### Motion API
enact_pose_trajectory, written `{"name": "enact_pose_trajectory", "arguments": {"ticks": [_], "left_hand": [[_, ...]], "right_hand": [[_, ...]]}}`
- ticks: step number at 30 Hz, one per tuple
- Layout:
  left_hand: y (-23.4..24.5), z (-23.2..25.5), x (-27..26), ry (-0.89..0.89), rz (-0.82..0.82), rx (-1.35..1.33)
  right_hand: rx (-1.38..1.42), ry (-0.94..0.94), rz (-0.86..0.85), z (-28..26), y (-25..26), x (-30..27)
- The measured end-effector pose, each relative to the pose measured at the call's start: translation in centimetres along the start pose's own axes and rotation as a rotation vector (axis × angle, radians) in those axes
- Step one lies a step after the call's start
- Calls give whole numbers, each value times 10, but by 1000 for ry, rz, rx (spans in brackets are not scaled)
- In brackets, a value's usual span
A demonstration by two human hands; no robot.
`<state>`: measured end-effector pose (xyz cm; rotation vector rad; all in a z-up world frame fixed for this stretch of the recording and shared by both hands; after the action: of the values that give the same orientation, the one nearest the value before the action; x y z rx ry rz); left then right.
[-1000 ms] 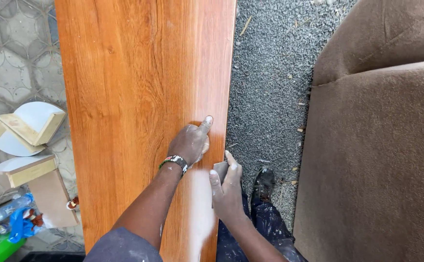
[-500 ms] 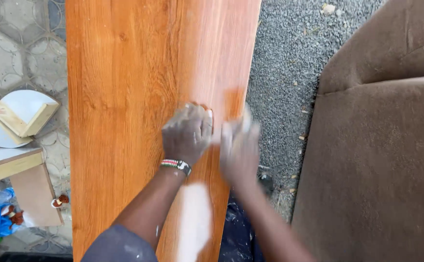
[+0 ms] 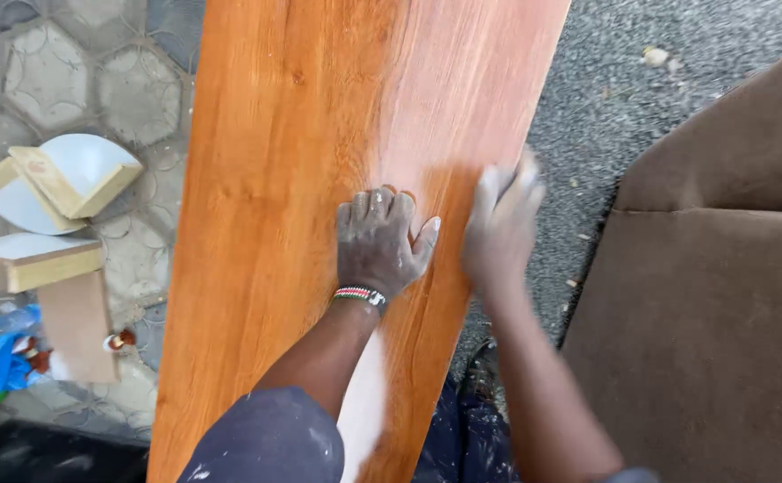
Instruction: The person sands the surface of a wooden cabinet door using a sanding block. They hold the door with one hand while moving the sanding block back and forth across the wood grain to smooth the surface.
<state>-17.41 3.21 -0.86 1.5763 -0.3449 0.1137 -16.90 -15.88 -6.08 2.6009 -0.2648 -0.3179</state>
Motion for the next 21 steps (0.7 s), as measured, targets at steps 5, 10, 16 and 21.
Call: {"name": "enact_pose_trajectory", "arguments": {"ticks": [5, 10, 16, 21], "left_hand": [[-4, 3, -2, -17, -103, 89], [-10, 1, -2, -6, -77, 48], [-7, -1, -2, 17, -34, -21], [-9, -2, -4, 25, -45, -20]], "right_hand": [[158, -138, -97, 0, 1, -207], [113, -214, -68, -8, -2, -79], [122, -146, -8, -1, 1, 73], [216, -178, 36, -14, 2, 71]]}}
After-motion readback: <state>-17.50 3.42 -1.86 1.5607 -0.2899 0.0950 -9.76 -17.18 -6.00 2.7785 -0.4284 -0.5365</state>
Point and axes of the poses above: each hand's wrist, its own x-axis towards the middle knuckle, its own y-axis out of the back of the hand, z = x × y, the point moved 4 cm from there along x, towards the middle knuckle, and after that the axes turned 14 degrees about x, right-handed, at the moved point
